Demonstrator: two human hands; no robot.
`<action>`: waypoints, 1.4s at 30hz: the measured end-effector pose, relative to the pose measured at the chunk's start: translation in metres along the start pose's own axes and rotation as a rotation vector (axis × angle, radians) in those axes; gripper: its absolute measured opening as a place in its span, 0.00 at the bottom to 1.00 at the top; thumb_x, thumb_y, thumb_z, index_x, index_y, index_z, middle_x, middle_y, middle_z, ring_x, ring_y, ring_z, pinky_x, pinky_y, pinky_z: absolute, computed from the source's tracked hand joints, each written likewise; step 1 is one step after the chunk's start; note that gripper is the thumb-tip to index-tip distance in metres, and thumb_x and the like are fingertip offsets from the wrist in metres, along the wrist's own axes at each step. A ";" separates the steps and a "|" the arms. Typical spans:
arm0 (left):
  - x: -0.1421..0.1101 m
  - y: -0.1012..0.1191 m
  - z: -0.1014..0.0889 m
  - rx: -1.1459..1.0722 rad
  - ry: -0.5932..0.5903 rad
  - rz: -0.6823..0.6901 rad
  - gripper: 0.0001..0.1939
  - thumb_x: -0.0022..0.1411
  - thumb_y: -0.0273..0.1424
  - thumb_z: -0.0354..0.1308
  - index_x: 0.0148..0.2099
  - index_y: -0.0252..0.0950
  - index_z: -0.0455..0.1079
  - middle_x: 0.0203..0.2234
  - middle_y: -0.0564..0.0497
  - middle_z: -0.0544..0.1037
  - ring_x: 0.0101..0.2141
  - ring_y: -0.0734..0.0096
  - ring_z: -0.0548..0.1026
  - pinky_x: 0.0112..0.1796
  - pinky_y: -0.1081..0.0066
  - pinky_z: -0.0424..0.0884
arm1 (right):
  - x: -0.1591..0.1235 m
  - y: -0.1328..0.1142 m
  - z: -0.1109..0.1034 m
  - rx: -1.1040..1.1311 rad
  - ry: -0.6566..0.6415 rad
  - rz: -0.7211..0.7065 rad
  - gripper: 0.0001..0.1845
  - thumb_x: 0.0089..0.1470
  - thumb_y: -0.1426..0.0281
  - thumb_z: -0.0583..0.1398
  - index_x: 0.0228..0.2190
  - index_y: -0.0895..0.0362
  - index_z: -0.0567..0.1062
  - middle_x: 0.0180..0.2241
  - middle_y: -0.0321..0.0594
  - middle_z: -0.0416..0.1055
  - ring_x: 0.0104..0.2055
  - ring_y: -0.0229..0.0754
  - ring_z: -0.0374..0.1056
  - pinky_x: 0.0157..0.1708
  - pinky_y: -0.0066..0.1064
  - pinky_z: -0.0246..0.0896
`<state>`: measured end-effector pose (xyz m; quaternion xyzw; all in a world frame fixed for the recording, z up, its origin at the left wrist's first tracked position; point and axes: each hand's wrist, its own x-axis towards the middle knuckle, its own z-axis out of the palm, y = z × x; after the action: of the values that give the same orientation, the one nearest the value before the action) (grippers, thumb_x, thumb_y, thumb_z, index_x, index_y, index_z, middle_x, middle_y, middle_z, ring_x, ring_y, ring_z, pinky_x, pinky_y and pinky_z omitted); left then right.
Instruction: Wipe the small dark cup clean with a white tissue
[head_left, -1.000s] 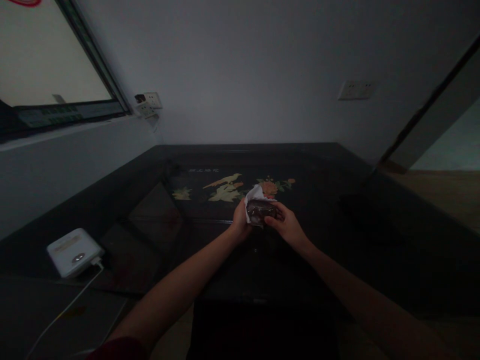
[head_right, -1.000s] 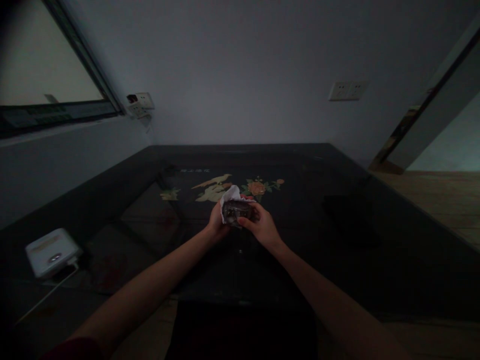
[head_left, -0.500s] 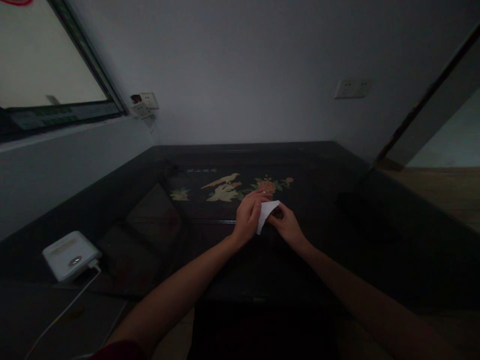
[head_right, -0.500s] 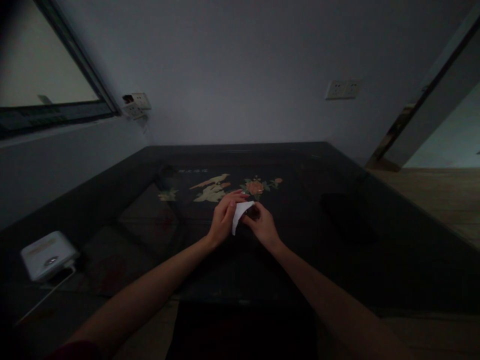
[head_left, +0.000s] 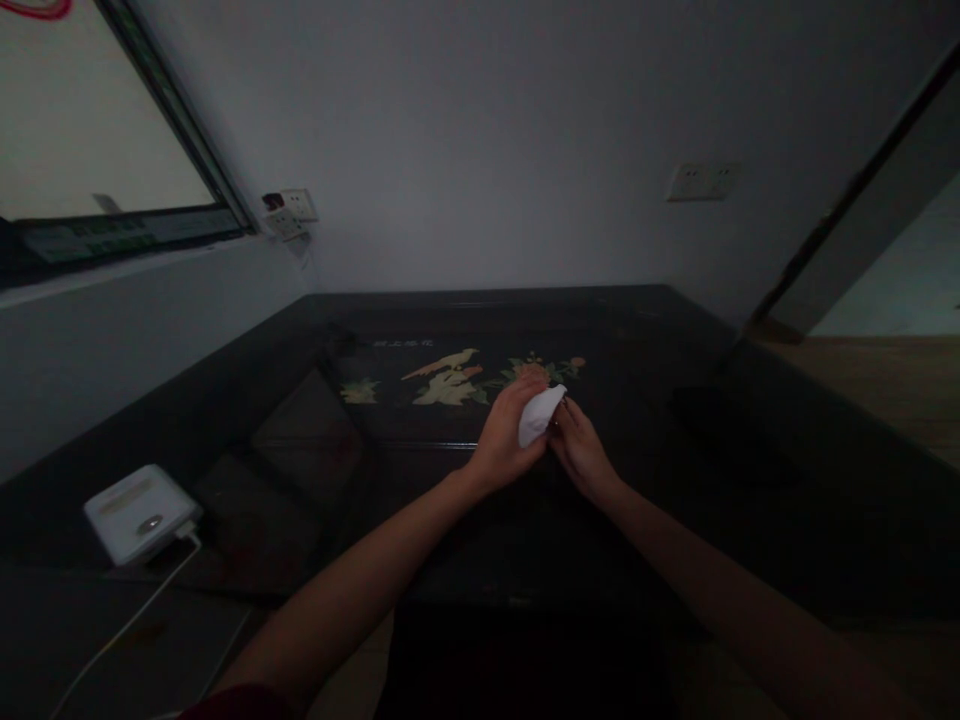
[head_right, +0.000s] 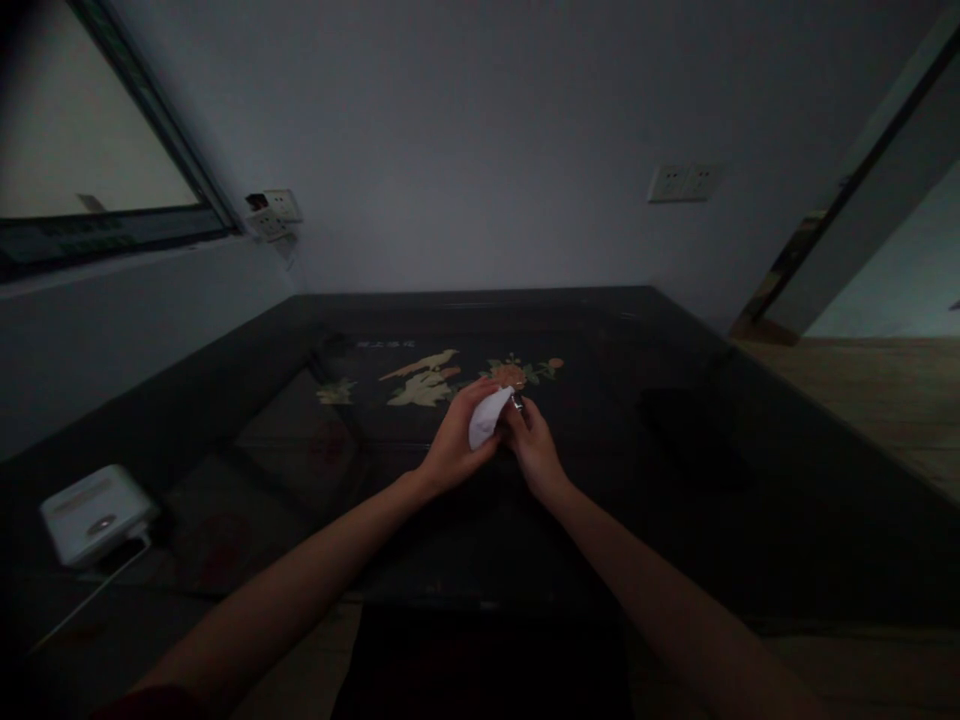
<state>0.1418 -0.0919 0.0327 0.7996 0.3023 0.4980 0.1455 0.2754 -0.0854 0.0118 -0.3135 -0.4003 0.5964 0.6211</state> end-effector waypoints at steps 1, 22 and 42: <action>0.000 0.000 0.000 -0.039 0.017 -0.048 0.27 0.57 0.29 0.55 0.58 0.37 0.55 0.54 0.41 0.64 0.56 0.58 0.61 0.56 0.55 0.56 | 0.000 -0.001 0.001 0.032 0.000 0.003 0.15 0.46 0.59 0.63 0.36 0.52 0.73 0.36 0.35 0.73 0.38 0.40 0.69 0.38 0.32 0.65; 0.009 -0.018 -0.004 -0.180 0.215 -0.529 0.12 0.54 0.24 0.50 0.38 0.33 0.73 0.36 0.48 0.77 0.39 0.67 0.73 0.44 0.69 0.67 | 0.006 -0.013 0.000 0.325 0.150 0.228 0.09 0.51 0.62 0.58 0.29 0.54 0.73 0.30 0.36 0.75 0.34 0.42 0.70 0.36 0.40 0.70; -0.001 -0.004 -0.005 0.146 -0.043 -0.093 0.18 0.61 0.25 0.47 0.53 0.36 0.67 0.52 0.45 0.71 0.53 0.65 0.68 0.53 0.61 0.65 | 0.016 -0.016 -0.011 0.327 0.101 0.139 0.15 0.50 0.56 0.55 0.30 0.52 0.74 0.30 0.33 0.75 0.32 0.40 0.69 0.28 0.31 0.63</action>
<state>0.1357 -0.0897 0.0319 0.8037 0.3715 0.4501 0.1163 0.2919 -0.0704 0.0222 -0.2648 -0.2435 0.6786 0.6404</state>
